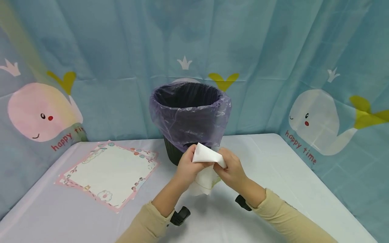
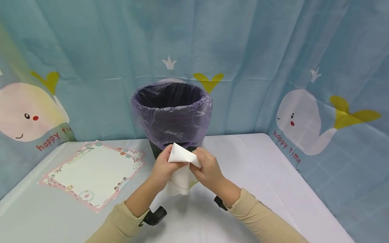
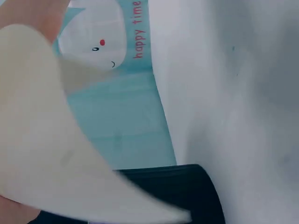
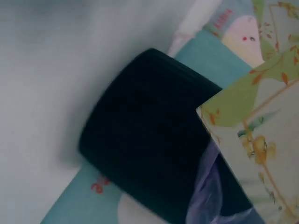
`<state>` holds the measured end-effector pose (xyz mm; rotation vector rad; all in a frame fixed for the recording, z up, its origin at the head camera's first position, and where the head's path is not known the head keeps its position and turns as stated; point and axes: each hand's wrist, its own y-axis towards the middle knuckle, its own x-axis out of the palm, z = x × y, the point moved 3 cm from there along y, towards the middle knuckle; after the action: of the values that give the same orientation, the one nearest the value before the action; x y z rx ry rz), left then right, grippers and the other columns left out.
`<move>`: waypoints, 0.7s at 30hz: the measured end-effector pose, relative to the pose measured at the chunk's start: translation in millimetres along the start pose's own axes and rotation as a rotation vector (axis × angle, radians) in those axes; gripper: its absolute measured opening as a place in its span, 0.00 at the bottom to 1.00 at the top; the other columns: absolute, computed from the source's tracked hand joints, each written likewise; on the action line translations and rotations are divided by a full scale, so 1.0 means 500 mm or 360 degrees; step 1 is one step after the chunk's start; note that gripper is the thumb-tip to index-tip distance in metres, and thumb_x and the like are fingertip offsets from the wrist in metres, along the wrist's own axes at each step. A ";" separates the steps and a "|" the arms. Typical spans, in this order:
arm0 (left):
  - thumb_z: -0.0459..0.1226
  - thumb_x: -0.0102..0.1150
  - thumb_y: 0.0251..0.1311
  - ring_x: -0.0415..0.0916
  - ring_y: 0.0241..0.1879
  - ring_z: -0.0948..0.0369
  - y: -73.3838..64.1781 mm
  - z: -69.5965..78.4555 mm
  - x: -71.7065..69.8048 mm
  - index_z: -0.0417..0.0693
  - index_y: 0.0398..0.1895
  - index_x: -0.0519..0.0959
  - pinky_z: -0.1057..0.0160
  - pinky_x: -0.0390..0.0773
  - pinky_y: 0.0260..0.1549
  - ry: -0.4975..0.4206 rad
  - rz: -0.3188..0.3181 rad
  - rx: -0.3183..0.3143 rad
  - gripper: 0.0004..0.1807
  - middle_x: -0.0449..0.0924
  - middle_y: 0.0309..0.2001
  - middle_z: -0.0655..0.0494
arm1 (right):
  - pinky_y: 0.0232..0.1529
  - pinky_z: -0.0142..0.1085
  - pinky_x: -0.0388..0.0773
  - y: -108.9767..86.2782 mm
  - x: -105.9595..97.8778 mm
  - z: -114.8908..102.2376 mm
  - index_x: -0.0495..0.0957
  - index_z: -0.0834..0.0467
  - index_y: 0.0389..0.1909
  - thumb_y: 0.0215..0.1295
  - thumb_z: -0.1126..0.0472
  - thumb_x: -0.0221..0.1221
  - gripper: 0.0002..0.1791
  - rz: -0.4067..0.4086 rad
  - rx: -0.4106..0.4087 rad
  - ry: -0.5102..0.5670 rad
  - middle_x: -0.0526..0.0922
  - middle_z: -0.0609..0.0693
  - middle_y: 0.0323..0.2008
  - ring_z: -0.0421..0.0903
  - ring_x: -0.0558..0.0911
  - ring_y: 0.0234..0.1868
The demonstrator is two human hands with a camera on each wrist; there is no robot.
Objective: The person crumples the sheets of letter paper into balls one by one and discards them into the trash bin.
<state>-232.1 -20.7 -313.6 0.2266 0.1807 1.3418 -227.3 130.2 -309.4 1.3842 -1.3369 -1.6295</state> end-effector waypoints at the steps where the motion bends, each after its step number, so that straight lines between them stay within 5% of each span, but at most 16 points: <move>1: 0.26 0.66 0.52 0.72 0.39 0.57 -0.001 0.000 -0.006 0.34 0.46 0.70 0.59 0.75 0.38 -0.0065 0.0059 -0.0021 0.20 0.76 0.41 0.48 | 0.23 0.33 0.69 0.005 0.011 -0.001 0.69 0.64 0.38 0.74 0.60 0.46 0.10 -0.0007 0.0028 -0.0006 0.73 0.53 0.28 0.45 0.69 0.25; 3: 0.25 0.65 0.53 0.72 0.39 0.58 -0.002 0.001 -0.019 0.33 0.49 0.70 0.59 0.75 0.37 -0.0159 0.0171 -0.0049 0.21 0.75 0.41 0.50 | 0.28 0.38 0.72 0.010 0.027 -0.003 0.70 0.66 0.45 0.71 0.64 0.49 0.09 -0.0053 0.0104 -0.0001 0.75 0.57 0.35 0.49 0.72 0.31; 7: 0.27 0.63 0.56 0.74 0.40 0.59 0.000 0.007 -0.045 0.34 0.54 0.70 0.61 0.76 0.38 -0.0365 0.0284 -0.0006 0.22 0.75 0.41 0.53 | 0.40 0.43 0.74 0.010 0.043 -0.008 0.60 0.69 0.64 0.61 0.70 0.53 0.28 -0.0361 0.0405 0.0218 0.72 0.61 0.52 0.51 0.72 0.45; 11: 0.45 0.75 0.49 0.75 0.39 0.61 0.001 0.011 -0.065 0.35 0.53 0.70 0.64 0.78 0.37 -0.0543 0.0347 0.0109 0.34 0.75 0.40 0.55 | 0.57 0.53 0.67 0.009 0.045 -0.017 0.42 0.63 0.75 0.69 0.53 0.56 0.44 -0.0706 0.0810 0.0649 0.56 0.61 0.70 0.54 0.63 0.62; 13: 0.57 0.73 0.42 0.76 0.37 0.62 0.001 0.014 -0.071 0.37 0.50 0.69 0.66 0.78 0.35 -0.0574 0.0377 0.0195 0.42 0.74 0.39 0.55 | 0.61 0.59 0.60 0.012 0.047 -0.021 0.37 0.57 0.77 0.65 0.43 0.60 0.53 -0.0798 0.0972 0.0787 0.49 0.57 0.74 0.55 0.59 0.67; 16: 0.61 0.63 0.55 0.75 0.34 0.64 -0.001 0.023 -0.073 0.42 0.50 0.65 0.68 0.76 0.32 -0.0593 0.0422 0.0325 0.35 0.73 0.37 0.57 | 0.61 0.58 0.60 0.018 0.057 -0.022 0.37 0.50 0.77 0.55 0.41 0.68 0.60 -0.0829 0.1124 0.0839 0.53 0.53 0.72 0.54 0.61 0.66; 18: 0.56 0.51 0.67 0.74 0.32 0.64 -0.003 0.029 -0.069 0.45 0.52 0.63 0.68 0.75 0.30 -0.0581 0.0410 0.0381 0.26 0.72 0.37 0.57 | 0.56 0.53 0.68 0.023 0.066 -0.018 0.43 0.51 0.76 0.52 0.50 0.73 0.59 -0.0765 0.1184 0.0816 0.61 0.54 0.65 0.53 0.67 0.59; 21: 0.48 0.41 0.72 0.74 0.35 0.64 -0.006 0.038 -0.058 0.44 0.57 0.62 0.67 0.75 0.31 -0.0483 0.0330 0.0441 0.20 0.73 0.42 0.57 | 0.45 0.47 0.76 0.028 0.079 -0.011 0.49 0.58 0.71 0.49 0.64 0.72 0.52 -0.0632 0.1275 0.0823 0.68 0.58 0.55 0.53 0.73 0.50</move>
<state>-230.6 -50.7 -295.9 0.6939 0.0878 1.4668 -234.8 88.4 -309.3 2.4613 -1.5019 -0.8123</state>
